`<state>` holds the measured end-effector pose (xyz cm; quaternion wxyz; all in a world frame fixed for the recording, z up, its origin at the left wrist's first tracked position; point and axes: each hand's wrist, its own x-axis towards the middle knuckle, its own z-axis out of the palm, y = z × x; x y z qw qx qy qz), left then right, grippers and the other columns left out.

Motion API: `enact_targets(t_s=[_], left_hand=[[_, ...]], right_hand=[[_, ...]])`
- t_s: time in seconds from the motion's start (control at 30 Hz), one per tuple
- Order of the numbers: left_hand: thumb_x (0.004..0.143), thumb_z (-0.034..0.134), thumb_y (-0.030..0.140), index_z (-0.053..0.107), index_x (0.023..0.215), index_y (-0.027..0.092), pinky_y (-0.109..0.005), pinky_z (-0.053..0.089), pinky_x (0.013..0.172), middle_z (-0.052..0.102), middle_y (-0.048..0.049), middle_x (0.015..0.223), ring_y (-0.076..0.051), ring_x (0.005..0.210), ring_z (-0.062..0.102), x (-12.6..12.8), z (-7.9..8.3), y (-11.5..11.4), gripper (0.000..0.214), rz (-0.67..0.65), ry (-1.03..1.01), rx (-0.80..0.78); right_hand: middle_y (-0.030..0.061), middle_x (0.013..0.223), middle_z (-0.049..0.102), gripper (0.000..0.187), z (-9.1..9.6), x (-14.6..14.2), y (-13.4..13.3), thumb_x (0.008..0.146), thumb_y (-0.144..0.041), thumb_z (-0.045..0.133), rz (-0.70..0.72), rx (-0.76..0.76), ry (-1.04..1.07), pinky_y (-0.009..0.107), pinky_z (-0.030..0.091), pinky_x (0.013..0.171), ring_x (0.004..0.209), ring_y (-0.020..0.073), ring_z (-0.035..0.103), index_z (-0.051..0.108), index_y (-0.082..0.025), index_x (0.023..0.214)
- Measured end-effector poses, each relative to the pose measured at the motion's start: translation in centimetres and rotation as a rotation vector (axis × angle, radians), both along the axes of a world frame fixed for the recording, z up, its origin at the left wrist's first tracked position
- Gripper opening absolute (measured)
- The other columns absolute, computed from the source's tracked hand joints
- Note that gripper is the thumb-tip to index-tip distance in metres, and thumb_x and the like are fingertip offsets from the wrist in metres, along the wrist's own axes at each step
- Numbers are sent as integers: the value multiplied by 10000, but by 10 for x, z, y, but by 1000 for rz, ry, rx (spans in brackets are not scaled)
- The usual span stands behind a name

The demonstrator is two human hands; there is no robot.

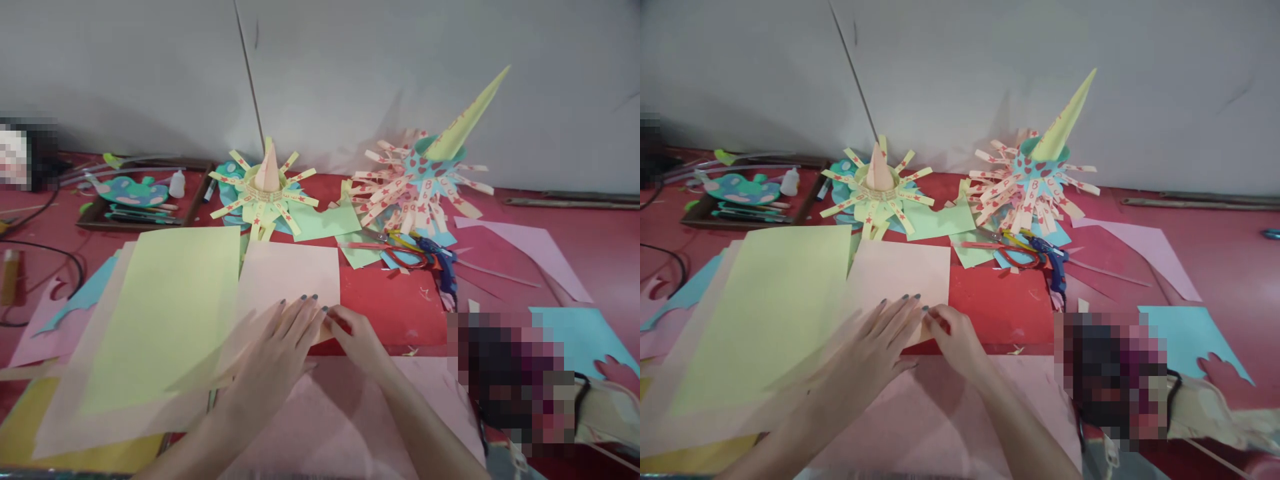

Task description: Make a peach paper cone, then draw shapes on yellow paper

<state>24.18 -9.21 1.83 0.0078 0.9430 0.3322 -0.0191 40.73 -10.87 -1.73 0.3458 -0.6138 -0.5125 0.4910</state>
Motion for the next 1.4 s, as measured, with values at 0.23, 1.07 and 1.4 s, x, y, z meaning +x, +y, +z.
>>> enact_targets(t_s=[0.23,1.07,1.4], left_hand=[[792,468,225,260,1366,209,-473,240,1077,249,-69,1444,-266,1329,180,8,-5,3,611,-13,105,16],[772,398,9,524,936,142,-335,422,746,583,-45,828,-182,755,568,17,20,30,246,-97,203,2],[833,492,303,533,990,153,-294,386,638,631,-43,914,-184,779,604,35,27,66,221,-141,175,-282]], right_hand=[[-7,720,595,170,-1,1,1,799,-224,415,-4,-9,53,240,414,653,689,141,538,579,-188,775],[18,969,646,258,4,24,3,844,-138,445,64,288,-93,281,457,830,939,145,579,645,-260,954],[44,859,657,185,0,31,26,798,-110,493,150,562,-247,274,496,709,809,147,603,646,-214,806]])
